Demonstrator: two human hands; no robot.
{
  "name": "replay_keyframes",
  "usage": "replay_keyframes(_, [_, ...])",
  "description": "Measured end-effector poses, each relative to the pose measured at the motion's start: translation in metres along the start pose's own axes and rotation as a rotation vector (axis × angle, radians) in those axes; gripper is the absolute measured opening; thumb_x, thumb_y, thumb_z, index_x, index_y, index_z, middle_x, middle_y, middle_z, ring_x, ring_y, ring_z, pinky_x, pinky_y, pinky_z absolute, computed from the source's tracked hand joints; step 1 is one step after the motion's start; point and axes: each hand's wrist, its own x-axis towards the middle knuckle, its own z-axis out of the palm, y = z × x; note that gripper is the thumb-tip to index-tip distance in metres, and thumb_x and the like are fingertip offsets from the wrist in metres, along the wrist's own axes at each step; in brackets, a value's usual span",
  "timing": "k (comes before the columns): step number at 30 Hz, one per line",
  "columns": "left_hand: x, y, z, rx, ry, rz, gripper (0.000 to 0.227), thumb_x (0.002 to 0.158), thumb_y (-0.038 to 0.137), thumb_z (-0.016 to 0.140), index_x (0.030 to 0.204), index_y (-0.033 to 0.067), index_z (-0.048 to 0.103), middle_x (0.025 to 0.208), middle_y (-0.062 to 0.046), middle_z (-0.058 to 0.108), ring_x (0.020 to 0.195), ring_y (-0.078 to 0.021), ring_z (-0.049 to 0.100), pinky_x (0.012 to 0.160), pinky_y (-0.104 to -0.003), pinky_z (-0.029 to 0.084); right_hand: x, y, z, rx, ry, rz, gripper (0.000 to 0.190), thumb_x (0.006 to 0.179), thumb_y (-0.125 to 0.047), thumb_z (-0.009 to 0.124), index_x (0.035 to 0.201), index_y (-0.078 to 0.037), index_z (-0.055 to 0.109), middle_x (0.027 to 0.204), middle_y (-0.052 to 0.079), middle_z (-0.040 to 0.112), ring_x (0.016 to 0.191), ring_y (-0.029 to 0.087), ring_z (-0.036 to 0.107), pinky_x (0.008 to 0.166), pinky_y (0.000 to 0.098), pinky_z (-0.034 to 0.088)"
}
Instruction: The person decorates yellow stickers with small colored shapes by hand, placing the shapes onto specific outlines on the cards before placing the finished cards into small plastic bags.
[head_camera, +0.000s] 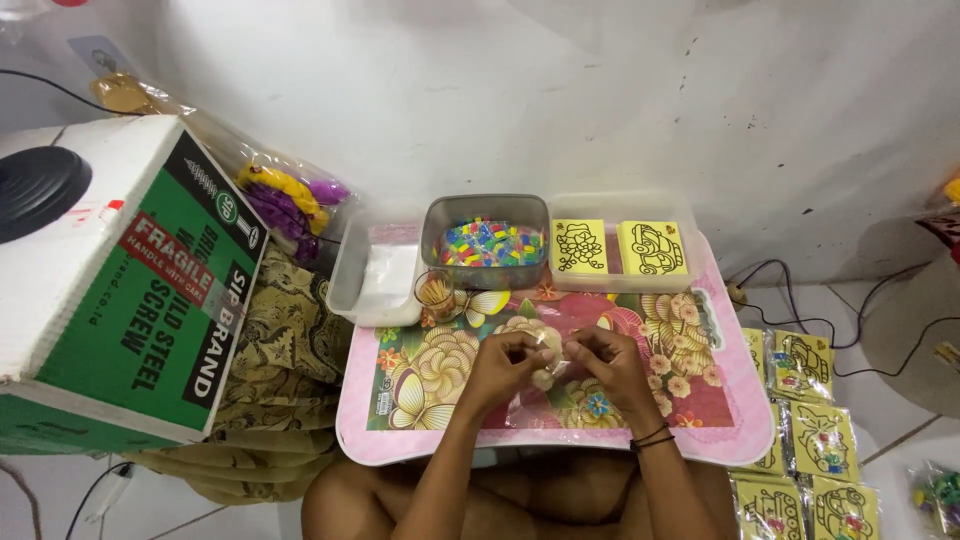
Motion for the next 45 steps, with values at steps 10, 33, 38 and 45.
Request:
replay_keyframes(10, [0.006,-0.002,-0.019,0.084,-0.024,-0.006,0.020,0.076,0.014,0.088,0.086,0.0015,0.077,0.072,-0.007,0.066,0.068,-0.0141,0.060,0.063,-0.027,0.049,0.001,-0.007,0.004,0.009,0.017,-0.108,0.023,0.091,-0.011,0.073,0.109,0.002,0.078,0.091,0.017,0.077,0.086,0.019,0.070,0.077,0.0349,0.057])
replay_keyframes(33, [0.002,-0.037,-0.026,0.258,-0.092,0.161,0.011,0.080,0.015,0.085,0.088,0.0103,0.080,0.061,-0.007,0.065,0.056,-0.0140,0.057,0.054,-0.028,0.046,-0.002,-0.024,0.011,-0.155,0.192,-0.194,0.045,0.104,-0.021,0.062,0.065,0.000,0.071,0.094,0.014,0.068,0.091,0.022,0.065,0.089,0.0376,0.050])
replay_keyframes(38, [0.001,-0.031,-0.024,0.265,-0.067,0.168,0.014,0.078,0.016,0.086,0.089,0.0102,0.079,0.062,-0.007,0.063,0.056,-0.0154,0.056,0.054,-0.029,0.045,-0.001,-0.011,0.009,-0.128,0.194,-0.216,0.043,0.102,-0.021,0.063,0.066,0.000,0.071,0.094,0.014,0.068,0.091,0.021,0.064,0.088,0.0376,0.050])
replay_keyframes(45, [0.002,-0.039,-0.025,0.288,-0.042,0.173,0.016,0.080,0.019,0.086,0.091,0.0102,0.078,0.065,-0.011,0.065,0.059,-0.0188,0.058,0.056,-0.032,0.048,-0.004,-0.017,0.010,-0.006,0.268,-0.203,0.040,0.101,-0.025,0.062,0.072,0.001,0.072,0.095,0.015,0.067,0.071,0.017,0.061,0.071,0.0345,0.053])
